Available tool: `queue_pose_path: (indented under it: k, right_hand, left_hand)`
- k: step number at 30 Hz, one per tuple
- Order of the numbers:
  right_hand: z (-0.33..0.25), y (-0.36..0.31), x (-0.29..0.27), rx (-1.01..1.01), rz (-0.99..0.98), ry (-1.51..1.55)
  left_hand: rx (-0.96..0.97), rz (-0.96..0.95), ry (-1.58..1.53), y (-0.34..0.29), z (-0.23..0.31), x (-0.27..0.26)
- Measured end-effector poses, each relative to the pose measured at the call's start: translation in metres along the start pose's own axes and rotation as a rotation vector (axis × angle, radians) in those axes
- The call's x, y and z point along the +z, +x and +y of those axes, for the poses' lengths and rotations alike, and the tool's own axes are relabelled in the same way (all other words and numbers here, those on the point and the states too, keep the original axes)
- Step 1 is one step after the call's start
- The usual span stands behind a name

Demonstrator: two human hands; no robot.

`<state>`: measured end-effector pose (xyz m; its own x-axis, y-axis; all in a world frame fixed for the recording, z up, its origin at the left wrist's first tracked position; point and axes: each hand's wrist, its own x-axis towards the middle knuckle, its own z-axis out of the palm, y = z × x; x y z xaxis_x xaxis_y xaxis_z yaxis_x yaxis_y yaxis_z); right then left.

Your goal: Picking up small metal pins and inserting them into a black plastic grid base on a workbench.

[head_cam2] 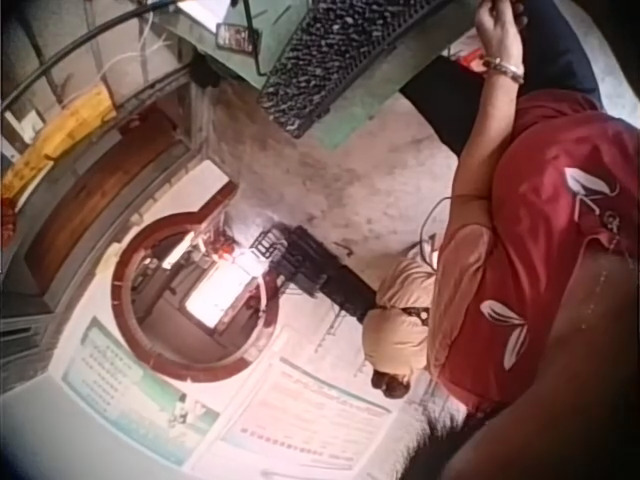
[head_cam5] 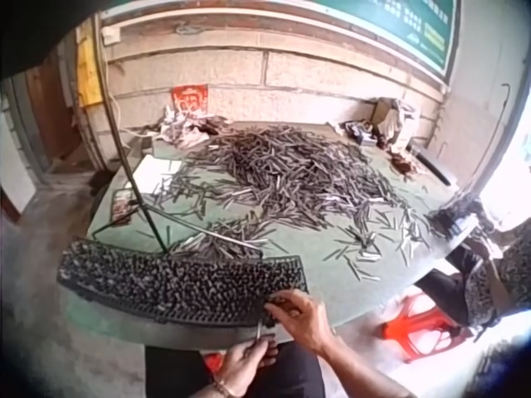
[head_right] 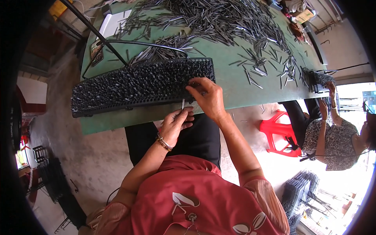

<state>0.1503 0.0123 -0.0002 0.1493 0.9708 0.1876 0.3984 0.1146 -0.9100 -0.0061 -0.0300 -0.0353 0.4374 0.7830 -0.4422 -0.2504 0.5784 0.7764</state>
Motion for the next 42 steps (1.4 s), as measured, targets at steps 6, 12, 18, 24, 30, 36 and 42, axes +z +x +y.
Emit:
queue_pose_path:
  k: [6,12,18,24,30,36,42]
  right_hand:
    - [0.001,-0.001,0.000,-0.046,0.020,-0.043]
    - [0.003,-0.002,0.003,0.062,0.066,0.080]
    - [0.001,-0.003,0.002,-0.118,0.119,-0.116]
    - [-0.004,-0.001,-0.003,-0.165,0.128,-0.207]
    - [0.007,-0.005,-0.001,-0.214,0.121,-0.308]
    - [0.006,-0.007,0.000,-0.368,0.036,-0.533]
    - [-0.009,-0.012,-0.017,-0.183,0.014,-0.156]
  left_hand:
    - [0.003,-0.004,-0.009,-0.001,-0.001,0.000]
    - [0.002,-0.019,-0.005,-0.002,0.001,0.002]
    - [-0.003,-0.024,0.004,-0.001,0.000,0.001]
    - [-0.013,-0.026,0.006,-0.001,-0.001,0.001]
    - [-0.021,-0.032,0.012,-0.001,0.000,0.002]
    - [-0.008,-0.048,0.024,0.000,-0.001,0.002]
    - [0.057,-0.055,0.095,-0.001,0.000,0.004]
